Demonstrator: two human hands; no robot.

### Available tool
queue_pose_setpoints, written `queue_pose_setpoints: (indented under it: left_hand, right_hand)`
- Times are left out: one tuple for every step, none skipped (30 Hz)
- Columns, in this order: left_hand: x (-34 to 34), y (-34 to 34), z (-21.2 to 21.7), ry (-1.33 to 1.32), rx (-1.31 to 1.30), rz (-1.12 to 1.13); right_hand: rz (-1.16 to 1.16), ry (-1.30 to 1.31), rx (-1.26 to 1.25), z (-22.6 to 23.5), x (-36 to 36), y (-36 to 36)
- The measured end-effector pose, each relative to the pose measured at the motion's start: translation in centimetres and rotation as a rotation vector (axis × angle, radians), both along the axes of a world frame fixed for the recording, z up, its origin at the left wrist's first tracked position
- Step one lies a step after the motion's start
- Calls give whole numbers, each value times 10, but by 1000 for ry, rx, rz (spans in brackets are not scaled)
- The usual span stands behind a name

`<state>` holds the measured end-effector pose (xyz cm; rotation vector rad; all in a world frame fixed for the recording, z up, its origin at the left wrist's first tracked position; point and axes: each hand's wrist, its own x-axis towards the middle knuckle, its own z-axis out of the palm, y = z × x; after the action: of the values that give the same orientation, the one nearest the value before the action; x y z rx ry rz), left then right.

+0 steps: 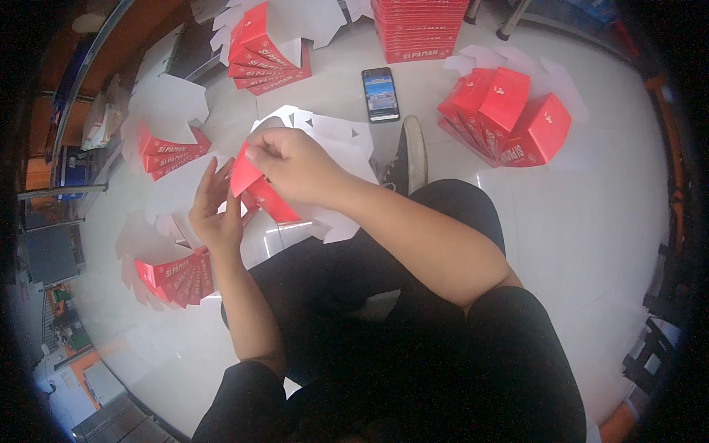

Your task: The person sits on the floor and assembles small red and white cardboard boxes by folding the flat pieces into shape. They repeatedly pick up flat box components, fold the sides, and tuck the flaps to form the final box structure.

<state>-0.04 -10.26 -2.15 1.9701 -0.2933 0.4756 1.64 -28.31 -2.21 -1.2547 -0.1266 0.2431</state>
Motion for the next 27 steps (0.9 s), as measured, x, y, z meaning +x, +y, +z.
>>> queue_pose_setpoints:
  left_hand:
    - [0, 3, -3, 29, 2, -3]
    - [-1, 8, -8, 58, 4, -6]
    - [-1, 11, -11, 86, 6, -10]
    - [-1, 11, -13, 69, -35, 17]
    - [-1, 9, -15, 52, -75, 45]
    - [-1, 6, -17, 35, -119, 68]
    - [-2, 3, -16, 57, -155, 68]
    - [-3, -1, -14, 78, -191, 67]
    - [-5, -3, -12, 98, -224, 71]
    - [-5, -4, -11, 101, -245, 76]
    - [-5, -5, -11, 103, -265, 80]
    - [-5, -7, -8, 106, -286, 86]
    - [-5, -11, -4, 96, -304, 75]
    - [-5, -16, 2, 86, -322, 65]
    - [-5, -19, 5, 75, -342, 51]
    - [-5, -19, 3, 112, -296, 42]
    - [-5, -16, -1, 148, -250, 32]
    - [-5, -15, -2, 184, -202, 26]
    - [-6, -15, -2, 214, -191, 24]
    - [-8, -17, 0, 245, -180, 22]
    - [-9, -21, 2, 277, -171, 18]
    - [-12, -25, 7, 316, -194, 29]
    - [-12, -26, 7, 326, -211, 27]
    - [-13, -26, 8, 335, -227, 27]
    - [-14, -26, 8, 344, -243, 27]
    - [-14, -24, 8, 311, -234, 13]
    - [-13, -22, 7, 278, -224, -1]
  right_hand:
    - [10, 56, 71, 4, 0, 0]
    - [37, 100, 85, 7, -1, 0]
    - [62, 144, 99, 11, -1, 0]
    - [88, 188, 114, 13, -2, 1]
    - [65, 119, 64, 12, -3, 3]
    - [38, 51, 11, 7, -3, 6]
    - [11, -17, -42, 2, -4, 7]
    - [7, -22, -51, -2, -3, 5]
    - [7, -27, -58, -6, -2, 4]
    - [7, -33, -65, -8, -1, 4]
    - [-19, -7, -72, -10, 1, 4]
    - [-45, 19, -78, -11, 2, 4]
    - [-71, 44, -84, -11, 3, 4]
    - [-105, 57, -35, -12, 4, 4]
    - [-143, 69, 11, -12, 5, 4]
    - [-180, 81, 58, -12, 5, 4]
    - [-184, 82, 69, -11, 5, 3]
    - [-185, 84, 81, -8, 5, 2]
    - [-186, 86, 94, -6, 5, 1]
    - [-174, 63, 116, -5, 5, 2]
    - [-166, 41, 136, -4, 5, 2]
    - [-157, 19, 155, -3, 4, 2]
    - [-114, 22, 192, -1, 3, 1]
    - [-69, 23, 230, 2, 2, 2]
    - [-23, 25, 268, 4, 2, 2]
    - [-3, 1, 267, 5, 2, 1]
    - [18, -24, 266, 6, 2, 1]
